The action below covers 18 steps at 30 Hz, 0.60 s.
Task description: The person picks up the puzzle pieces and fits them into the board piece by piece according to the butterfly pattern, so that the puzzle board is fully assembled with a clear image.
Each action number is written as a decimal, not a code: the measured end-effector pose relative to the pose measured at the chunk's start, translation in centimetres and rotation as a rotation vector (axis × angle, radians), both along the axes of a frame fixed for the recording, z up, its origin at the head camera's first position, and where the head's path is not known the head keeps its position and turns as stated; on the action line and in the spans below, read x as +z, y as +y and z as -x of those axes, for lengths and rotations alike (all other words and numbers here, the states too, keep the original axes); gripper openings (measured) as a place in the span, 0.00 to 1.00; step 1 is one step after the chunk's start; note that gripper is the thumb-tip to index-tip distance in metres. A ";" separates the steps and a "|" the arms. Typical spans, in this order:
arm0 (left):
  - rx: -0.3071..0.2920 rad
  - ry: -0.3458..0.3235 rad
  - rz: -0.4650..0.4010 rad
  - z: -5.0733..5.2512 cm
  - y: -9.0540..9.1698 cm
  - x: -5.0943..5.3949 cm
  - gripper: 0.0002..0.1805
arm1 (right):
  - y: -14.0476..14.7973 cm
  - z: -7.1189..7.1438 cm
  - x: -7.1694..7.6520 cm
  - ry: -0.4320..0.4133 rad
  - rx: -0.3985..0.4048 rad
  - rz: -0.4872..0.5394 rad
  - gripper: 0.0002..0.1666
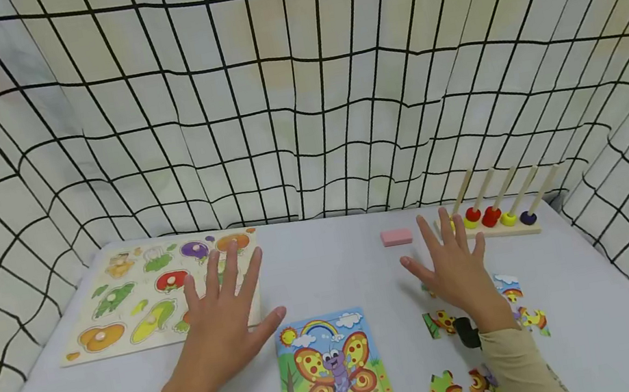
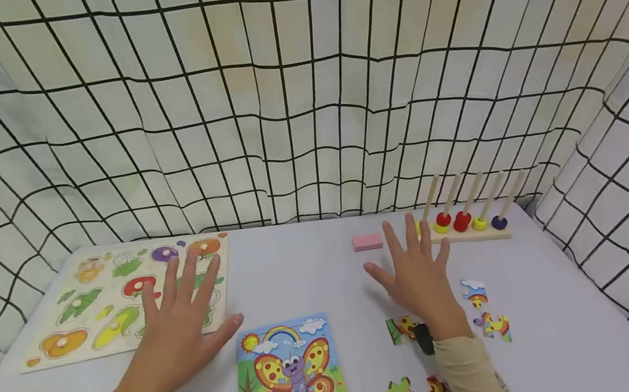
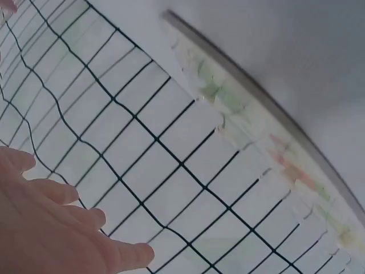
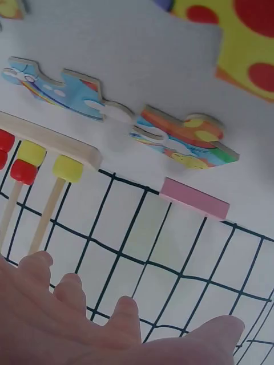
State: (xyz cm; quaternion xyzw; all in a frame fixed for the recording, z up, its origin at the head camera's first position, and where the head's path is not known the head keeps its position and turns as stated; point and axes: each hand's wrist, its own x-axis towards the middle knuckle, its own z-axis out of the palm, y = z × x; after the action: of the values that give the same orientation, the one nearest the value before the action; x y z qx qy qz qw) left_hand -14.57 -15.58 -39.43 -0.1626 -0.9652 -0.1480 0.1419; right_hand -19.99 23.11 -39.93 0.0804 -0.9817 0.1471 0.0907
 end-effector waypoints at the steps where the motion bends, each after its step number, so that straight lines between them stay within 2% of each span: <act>1: -0.012 -0.003 0.012 -0.3 0.1 -0.2 0.54 | 0.1 0.0 0.1 -0.001 0.001 -0.001 0.54; 9: -0.121 0.000 0.114 -2.4 0.7 -1.8 0.59 | 1.7 0.1 0.9 -0.041 -0.036 0.028 0.54; 13: -0.150 -0.006 0.176 -3.5 0.7 -2.4 0.63 | 2.1 0.1 0.9 -0.049 -0.038 0.052 0.54; 18: -0.180 -0.066 0.196 -4.6 0.3 -3.0 0.65 | 2.3 0.4 1.0 -0.068 -0.035 0.072 0.54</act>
State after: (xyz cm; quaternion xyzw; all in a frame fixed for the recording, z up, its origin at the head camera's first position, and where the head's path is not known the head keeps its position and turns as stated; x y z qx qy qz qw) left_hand -9.94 -15.29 -42.44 -0.2568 -0.9606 -0.0703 0.0797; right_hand -20.34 25.45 -38.98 0.0551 -0.9795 0.1836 0.0625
